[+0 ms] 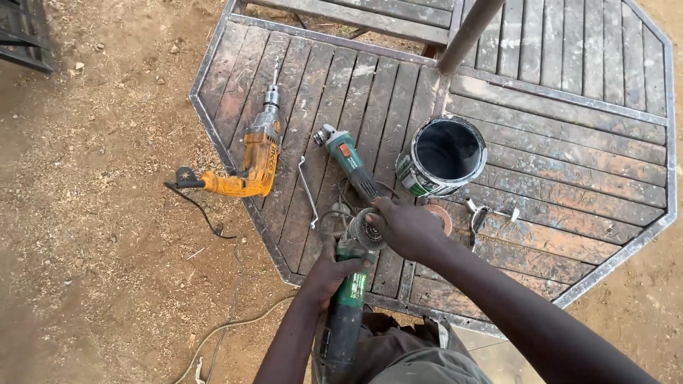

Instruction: Preparing an angle grinder and using it to grind a small metal piece on a workbench.

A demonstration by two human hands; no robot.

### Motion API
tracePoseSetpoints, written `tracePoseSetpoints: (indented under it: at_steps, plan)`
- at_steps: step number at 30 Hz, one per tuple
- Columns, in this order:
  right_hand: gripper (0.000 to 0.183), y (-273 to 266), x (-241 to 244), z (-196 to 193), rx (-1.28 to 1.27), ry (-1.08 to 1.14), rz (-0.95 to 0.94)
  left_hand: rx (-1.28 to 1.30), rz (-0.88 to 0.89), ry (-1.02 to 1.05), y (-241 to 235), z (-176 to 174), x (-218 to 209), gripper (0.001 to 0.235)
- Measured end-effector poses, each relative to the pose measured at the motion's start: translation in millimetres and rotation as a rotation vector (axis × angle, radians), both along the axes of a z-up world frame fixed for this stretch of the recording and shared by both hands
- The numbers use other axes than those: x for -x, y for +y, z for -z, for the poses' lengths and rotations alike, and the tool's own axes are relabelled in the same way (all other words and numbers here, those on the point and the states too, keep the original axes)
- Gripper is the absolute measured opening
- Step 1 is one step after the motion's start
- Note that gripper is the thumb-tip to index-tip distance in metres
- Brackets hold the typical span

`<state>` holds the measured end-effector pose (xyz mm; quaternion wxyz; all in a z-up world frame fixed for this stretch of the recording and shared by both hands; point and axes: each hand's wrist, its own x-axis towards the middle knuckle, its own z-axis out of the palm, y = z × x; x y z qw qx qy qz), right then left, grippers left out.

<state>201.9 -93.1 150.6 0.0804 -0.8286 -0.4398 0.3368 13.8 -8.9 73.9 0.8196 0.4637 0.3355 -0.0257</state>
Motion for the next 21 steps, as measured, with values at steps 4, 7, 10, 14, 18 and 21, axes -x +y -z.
tracePoseSetpoints:
  at_steps: [4, 7, 10, 14, 18, 21]
  plan:
    - [0.051, -8.3, -0.5, -31.6, -0.423, 0.096, -0.257, -0.049, 0.045, -0.005, 6.0, -36.3, -1.1, 0.101]
    - [0.055, -17.1, -0.6, -26.0, -0.421, 0.077, -0.374, -0.026, 0.07, -0.053, 7.2, -23.5, 1.2, 0.103]
    - [0.063, -23.3, 5.8, -19.2, -0.357, 0.015, -0.318, -0.032, 0.067, -0.044, 6.0, -2.1, 5.3, 0.102]
    - [0.064, -30.4, 9.4, -22.3, -0.302, -0.061, -0.346, -0.036, 0.102, -0.066, -2.1, -8.9, 5.5, 0.098]
    - [0.071, -40.4, 1.7, 0.5, -0.479, -0.128, -0.487, 0.058, 0.123, -0.188, -6.0, 15.5, 9.0, 0.086]
    - [0.048, -41.0, 4.5, -4.3, -0.733, -0.219, -0.682, 0.05, 0.173, -0.372, -13.0, 4.6, -0.2, 0.067]
